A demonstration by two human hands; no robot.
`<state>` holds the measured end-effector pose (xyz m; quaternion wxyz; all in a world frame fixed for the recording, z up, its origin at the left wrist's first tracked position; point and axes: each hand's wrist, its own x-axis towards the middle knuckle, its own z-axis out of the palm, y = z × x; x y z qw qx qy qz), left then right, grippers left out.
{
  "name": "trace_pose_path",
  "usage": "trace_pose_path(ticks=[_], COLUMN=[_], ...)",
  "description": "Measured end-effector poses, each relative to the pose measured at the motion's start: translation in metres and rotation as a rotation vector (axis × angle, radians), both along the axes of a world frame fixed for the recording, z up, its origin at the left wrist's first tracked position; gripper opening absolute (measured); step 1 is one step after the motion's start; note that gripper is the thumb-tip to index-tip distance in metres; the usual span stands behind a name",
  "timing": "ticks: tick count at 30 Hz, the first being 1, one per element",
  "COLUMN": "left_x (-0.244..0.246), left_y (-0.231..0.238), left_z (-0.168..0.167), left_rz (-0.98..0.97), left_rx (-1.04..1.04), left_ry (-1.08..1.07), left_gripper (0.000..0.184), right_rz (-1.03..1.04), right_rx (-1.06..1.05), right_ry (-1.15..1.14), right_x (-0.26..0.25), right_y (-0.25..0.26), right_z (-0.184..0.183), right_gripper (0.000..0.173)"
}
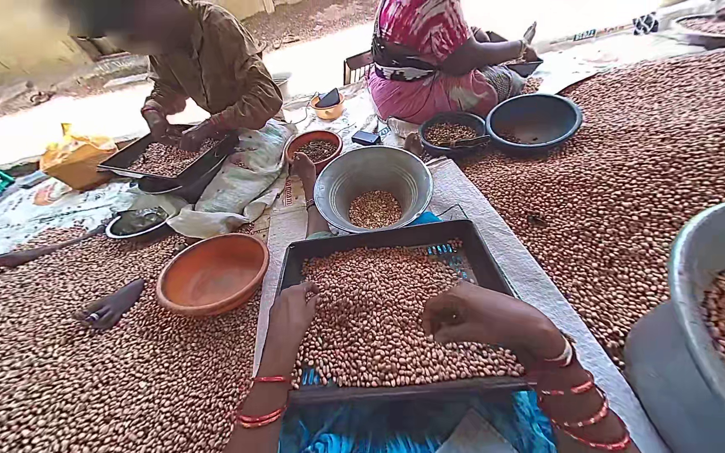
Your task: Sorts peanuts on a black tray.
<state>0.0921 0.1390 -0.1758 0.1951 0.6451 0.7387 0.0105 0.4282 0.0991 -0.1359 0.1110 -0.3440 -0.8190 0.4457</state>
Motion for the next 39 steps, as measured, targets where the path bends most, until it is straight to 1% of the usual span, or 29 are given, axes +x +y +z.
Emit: trace_pose_path(ticks=[1, 2, 3, 4, 6, 8, 9, 10, 11, 12, 13, 14, 15, 16, 17, 18, 19, 20, 22, 24, 27, 28, 29, 31, 33, 34, 36, 37, 39], left_x=[0.001, 0.001, 0.001, 0.000, -0.002, -0.009, -0.016, -0.024, -0.031, -0.033, -0.033, -0.035, -0.037, -0.038, -0.036, -0.032, -0.026, -0.015, 0.013, 0.037, 0.061, 0.061, 0.057, 0.051, 0.045, 0.039, 0.029, 0.023, 0.013], left_y=[0.001, 0.001, 0.002, 0.002, -0.001, -0.007, -0.012, -0.017, -0.022, -0.025, -0.027, -0.028, -0.027, -0.022, -0.015, -0.008, -0.004, -0.003, -0.012, -0.023, -0.036, -0.037, -0.039, -0.046, -0.047, -0.047, -0.045, -0.044, -0.043], left_z=[-0.003, -0.006, -0.008, -0.008, -0.009, -0.007, -0.003, 0.000, 0.002, 0.005, 0.008, 0.009, 0.008, 0.006, 0.003, 0.000, -0.004, -0.009, -0.013, -0.013, -0.009, -0.009, -0.011, -0.014, -0.010, -0.007, -0.003, -0.001, 0.003], left_rz=[-0.013, -0.025, -0.032, -0.034, -0.048, -0.147, -0.261, -0.423, -0.594, -0.713, -0.737, -0.670, -0.547, -0.408, -0.289, -0.218, -0.190, -0.194, -0.240, -0.292, -0.328, -0.313, -0.280, -0.153, -0.063, -0.055, -0.122, -0.160, -0.205], left_rx=[-0.006, 0.002, 0.012, 0.028, 0.059, 0.027, -0.037, -0.145, -0.282, -0.411, -0.441, -0.340, -0.169, -0.023, 0.046, 0.042, -0.025, -0.096, -0.165, -0.212, -0.284, -0.280, -0.260, -0.187, -0.133, -0.109, -0.013, 0.043, 0.134], left_ry=[0.001, 0.001, -0.005, -0.014, -0.036, -0.144, -0.301, -0.540, -0.802, -1.014, -1.118, -1.109, -0.978, -0.747, -0.478, -0.223, -0.027, 0.101, 0.193, 0.148, -0.038, -0.166, -0.356, -0.756, -1.005, -1.061, -1.027, -0.970, -0.831], left_gripper=[0.027, 0.026, 0.024, 0.023, 0.022, 0.020, 0.019, 0.017, 0.021, 0.028, 0.035, 0.037, 0.036, 0.034, 0.034, 0.037, 0.042, 0.049, 0.062, 0.067, 0.075, 0.080, 0.083, 0.074, 0.064, 0.061, 0.053, 0.050, 0.047], right_rz=[0.084, 0.118, 0.094, 0.031, -0.128, -0.250, -0.293, -0.331, -0.373, -0.418, -0.473, -0.534, -0.597, -0.645, -0.673, -0.683, -0.680, -0.683, -0.649, -0.578, -0.533, -0.515, -0.497, -0.451, -0.478, -0.535, -0.689, -0.737, -0.746], right_rx=[-0.053, -0.083, -0.060, -0.001, 0.079, 0.055, 0.025, -0.005, -0.032, -0.058, -0.075, -0.086, -0.095, -0.103, -0.112, -0.120, -0.130, -0.132, -0.117, -0.146, -0.149, -0.135, -0.121, -0.074, 0.031, 0.115, 0.268, 0.283, 0.267], right_ry=[0.176, 0.286, 0.316, 0.270, 0.027, -0.233, -0.324, -0.381, -0.419, -0.454, -0.490, -0.533, -0.572, -0.614, -0.657, -0.694, -0.721, -0.719, -0.673, -0.594, -0.425, -0.328, -0.206, 0.055, 0.195, 0.158, -0.116, -0.307, -0.629], right_x=[0.000, -0.001, -0.002, -0.002, -0.002, -0.001, 0.000, 0.002, 0.003, 0.005, 0.006, 0.006, 0.005, 0.002, -0.002, -0.008, -0.017, -0.026, -0.045, -0.065, -0.091, -0.096, -0.097, -0.090, -0.070, -0.056, -0.024, -0.009, 0.014], right_y=[-0.010, -0.020, -0.029, -0.036, -0.045, -0.054, -0.059, -0.063, -0.067, -0.069, -0.070, -0.070, -0.070, -0.069, -0.067, -0.065, -0.063, -0.063, -0.063, -0.062, -0.060, -0.059, -0.058, -0.054, -0.048, -0.047, -0.045, -0.043, -0.038], right_z=[0.004, 0.007, 0.008, 0.008, 0.005, -0.004, -0.008, -0.012, -0.015, -0.018, -0.019, -0.021, -0.023, -0.024, -0.025, -0.026, -0.029, -0.033, -0.038, -0.038, -0.040, -0.040, -0.040, -0.041, -0.040, -0.037, -0.031, -0.028, -0.023], right_gripper=[0.020, 0.023, 0.024, 0.025, 0.026, 0.033, 0.036, 0.039, 0.042, 0.044, 0.047, 0.051, 0.053, 0.054, 0.054, 0.055, 0.057, 0.059, 0.059, 0.059, 0.067, 0.068, 0.069, 0.063, 0.049, 0.039, 0.024, 0.022, 0.023])
